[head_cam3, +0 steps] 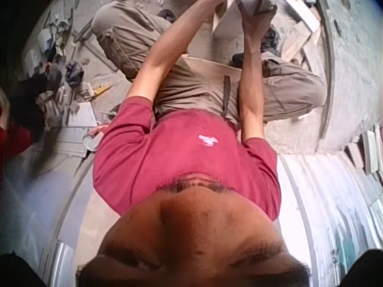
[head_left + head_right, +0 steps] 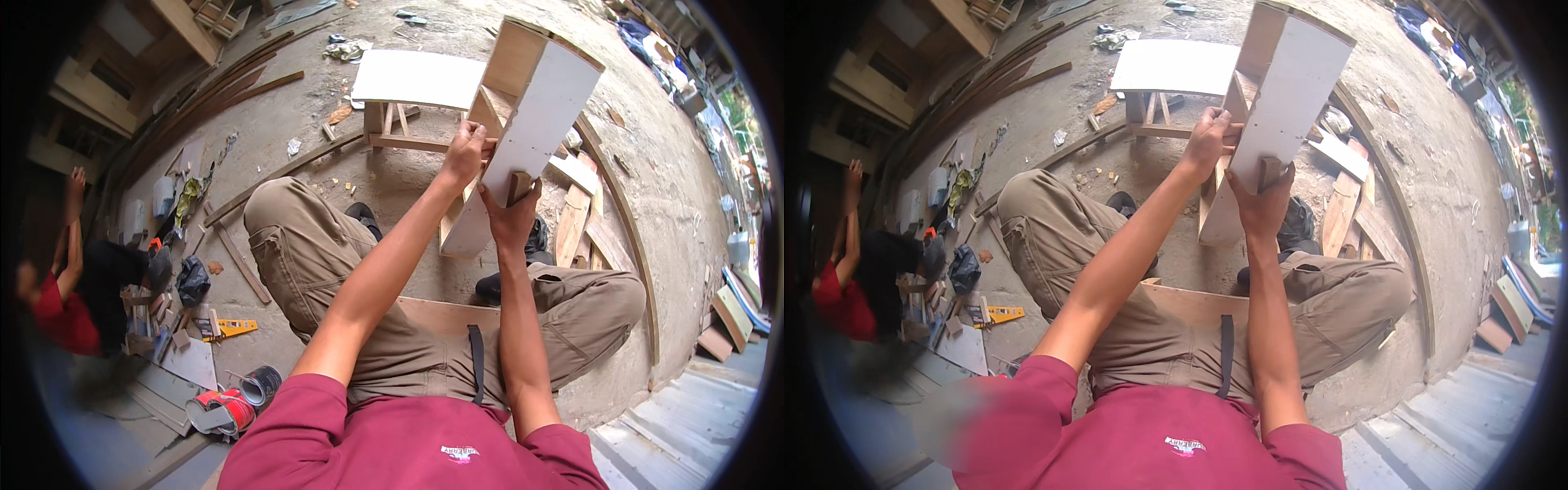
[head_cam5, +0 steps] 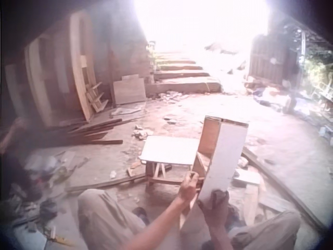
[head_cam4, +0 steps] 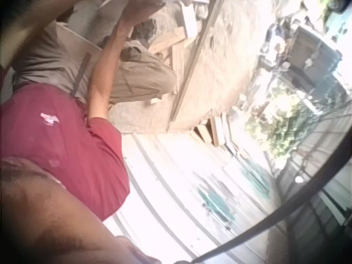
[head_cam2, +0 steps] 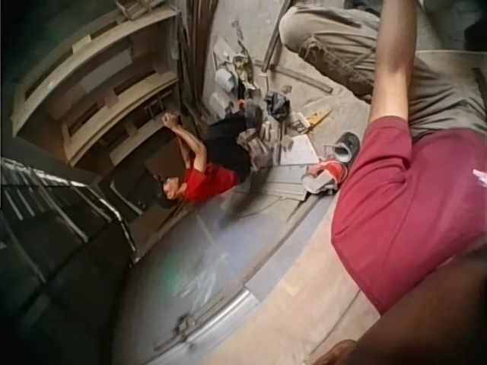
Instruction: The person assembles a wooden frame by hammering nails into white panels and attaching small wooden blocks. They work on the floor, using a hammer to secure the pieces together.
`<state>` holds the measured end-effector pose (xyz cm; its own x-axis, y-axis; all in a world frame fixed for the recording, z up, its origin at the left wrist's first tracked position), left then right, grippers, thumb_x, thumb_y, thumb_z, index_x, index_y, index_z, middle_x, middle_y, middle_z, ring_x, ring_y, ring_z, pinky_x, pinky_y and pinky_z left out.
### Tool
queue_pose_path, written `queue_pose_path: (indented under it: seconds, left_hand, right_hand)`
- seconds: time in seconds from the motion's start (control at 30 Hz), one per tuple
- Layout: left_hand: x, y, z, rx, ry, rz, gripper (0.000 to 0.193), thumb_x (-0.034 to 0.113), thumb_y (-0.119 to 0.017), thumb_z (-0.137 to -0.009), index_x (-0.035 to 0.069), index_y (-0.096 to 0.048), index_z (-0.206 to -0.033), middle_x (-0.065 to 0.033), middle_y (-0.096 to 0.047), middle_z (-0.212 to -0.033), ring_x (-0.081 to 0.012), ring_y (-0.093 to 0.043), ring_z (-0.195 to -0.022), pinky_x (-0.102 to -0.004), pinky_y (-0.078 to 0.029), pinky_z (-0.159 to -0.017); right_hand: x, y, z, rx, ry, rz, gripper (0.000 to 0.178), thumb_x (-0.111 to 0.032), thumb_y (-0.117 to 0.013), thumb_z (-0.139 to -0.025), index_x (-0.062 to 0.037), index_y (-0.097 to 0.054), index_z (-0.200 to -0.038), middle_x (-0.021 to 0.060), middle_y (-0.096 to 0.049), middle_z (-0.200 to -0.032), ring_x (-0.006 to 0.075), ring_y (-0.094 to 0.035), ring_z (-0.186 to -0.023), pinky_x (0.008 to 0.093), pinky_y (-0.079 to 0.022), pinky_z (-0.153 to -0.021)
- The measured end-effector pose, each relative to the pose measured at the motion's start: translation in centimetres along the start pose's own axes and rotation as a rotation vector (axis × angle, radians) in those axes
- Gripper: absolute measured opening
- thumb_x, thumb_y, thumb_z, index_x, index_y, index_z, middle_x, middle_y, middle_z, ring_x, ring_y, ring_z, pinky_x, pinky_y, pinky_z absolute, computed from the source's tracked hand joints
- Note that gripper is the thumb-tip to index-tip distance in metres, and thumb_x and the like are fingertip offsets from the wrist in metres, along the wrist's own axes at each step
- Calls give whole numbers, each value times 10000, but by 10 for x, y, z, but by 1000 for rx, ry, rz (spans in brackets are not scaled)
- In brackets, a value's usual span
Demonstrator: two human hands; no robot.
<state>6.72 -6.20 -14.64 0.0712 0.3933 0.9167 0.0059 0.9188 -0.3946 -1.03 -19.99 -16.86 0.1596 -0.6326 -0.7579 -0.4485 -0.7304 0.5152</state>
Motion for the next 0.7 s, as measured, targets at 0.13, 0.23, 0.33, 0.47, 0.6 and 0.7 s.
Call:
queue_pose_path:
  seconds: [0.13, 0.23, 0.33, 0.47, 0.6, 0.7]
  left_hand:
    - [-7, -10, 9, -139, 111, 52, 284, 293, -382, -1093, 32, -420, -1196, -237, -654, -1190, -310, -677, -1068, -420, -545, -874]
    - [5, -19, 5, -150, 103, 37, 254, 250, -354, -1096, 17, -426, -1169, -268, -666, -1170, -352, -695, -1042, -435, -567, -897]
    - [21, 8, -3, 49, -7, 6, 354, 178, -325, -1078, -84, -368, -1311, -293, -685, -1125, -366, -731, -904, -447, -628, -844]
    - [-26, 117, -16, 402, 35, -82, 254, 223, -341, -1092, 33, -458, -1212, -165, -710, -1112, -260, -706, -973, -424, -578, -827]
    - [-103, 204, -11, 533, 210, -334, 287, 311, -433, -1077, 75, -484, -1234, -77, -680, -1199, -206, -631, -1113, -417, -519, -856]
    - [-141, 201, -1, 493, 320, -389, 291, 320, -433, -1077, 77, -503, -1222, -74, -682, -1195, -207, -610, -1142, -447, -500, -907]
  right_hand:
    - [-1, 7, 0, -38, -126, 28, 1230, -444, -929, -673, 137, -206, -1481, 360, -409, -1421, 459, -407, -1367, 485, -370, -1112]
    - [26, 13, -9, 42, -57, 12, 1267, -470, -917, -666, 159, -183, -1485, 374, -382, -1431, 491, -394, -1358, 494, -354, -1130]
    - [51, 17, -20, 24, -64, 5, 1177, -378, -904, -682, 160, -222, -1475, 361, -388, -1439, 473, -395, -1365, 479, -336, -1146]
    - [78, 23, -35, 6, -73, -72, 1151, -312, -904, -680, 122, -225, -1502, 321, -427, -1435, 426, -437, -1353, 451, -369, -1128]
    - [76, 30, -46, -85, -138, -228, 962, -280, -920, -679, 88, -407, -1405, 238, -569, -1289, 327, -595, -1171, 402, -495, -977]
    - [90, 44, -50, -118, -225, -278, 673, -259, -911, -714, 54, -581, -1210, 127, -672, -1073, 213, -651, -981, 363, -528, -840]
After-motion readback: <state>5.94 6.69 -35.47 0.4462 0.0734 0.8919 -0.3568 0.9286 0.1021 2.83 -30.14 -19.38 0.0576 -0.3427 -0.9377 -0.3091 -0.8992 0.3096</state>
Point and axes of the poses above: each hand's wrist, its own z-axis away from the middle knuckle, its own y-axis out of the back of the hand, x = y × z, the point moved 2 cm from there along -z, towards the middle knuckle
